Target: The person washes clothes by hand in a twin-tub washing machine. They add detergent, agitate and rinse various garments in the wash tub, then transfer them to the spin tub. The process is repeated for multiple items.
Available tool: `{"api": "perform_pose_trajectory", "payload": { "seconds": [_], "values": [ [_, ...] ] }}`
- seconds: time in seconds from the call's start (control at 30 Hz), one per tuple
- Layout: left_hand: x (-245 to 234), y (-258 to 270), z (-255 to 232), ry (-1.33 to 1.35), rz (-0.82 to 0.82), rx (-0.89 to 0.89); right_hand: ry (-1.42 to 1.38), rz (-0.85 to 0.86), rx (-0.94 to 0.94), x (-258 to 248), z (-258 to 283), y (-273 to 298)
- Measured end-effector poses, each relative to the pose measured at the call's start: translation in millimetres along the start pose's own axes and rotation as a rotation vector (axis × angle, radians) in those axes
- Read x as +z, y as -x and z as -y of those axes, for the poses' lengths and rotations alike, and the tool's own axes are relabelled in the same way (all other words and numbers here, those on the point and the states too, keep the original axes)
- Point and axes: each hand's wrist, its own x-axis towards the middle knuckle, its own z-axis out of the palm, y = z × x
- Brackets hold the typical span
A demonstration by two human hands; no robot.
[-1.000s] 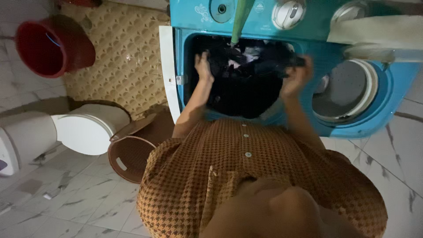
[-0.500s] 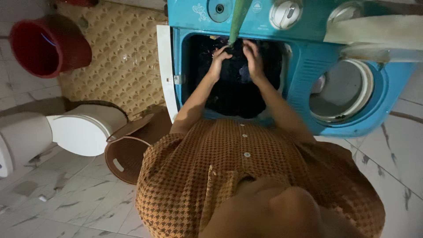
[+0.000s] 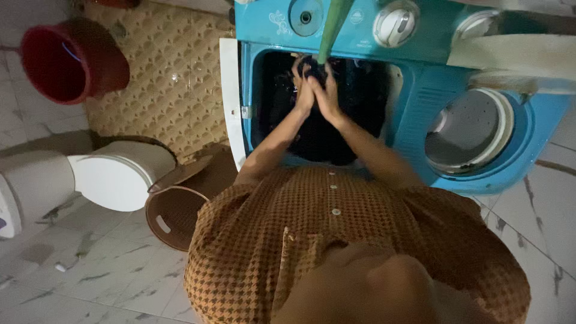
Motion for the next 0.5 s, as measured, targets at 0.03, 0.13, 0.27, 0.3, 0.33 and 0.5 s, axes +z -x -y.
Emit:
{"api": "perform_pose_trajectory", "payload": {
  "seconds": [0.03, 0.13, 0.27, 0.3, 0.33, 0.5],
  "values": [
    [-3, 10, 8, 0.147, 0.102, 0.029, 0.088, 0.000, -0.054, 3, 16, 5],
    [-3, 38, 23, 0.203, 0.157, 0.169, 0.308, -0.100, -0.111, 6, 51, 21],
    [-9, 77, 29, -0.596, 0.014, 0.279, 0.223, -0.165, -0.112, 3, 59, 39],
    [-12, 85, 25, -0.633, 0.022, 0.401, 0.210, -0.188, -0.102, 0, 57, 45],
    [-17, 94, 18, -0.669, 0.031, 0.523, 0.197, -0.212, -0.092, -2, 54, 51],
    [-22, 137, -11, -0.696, 0.106, 0.526, 0.236, -0.265, -0.072, -21, 39, 77]
  ]
}}
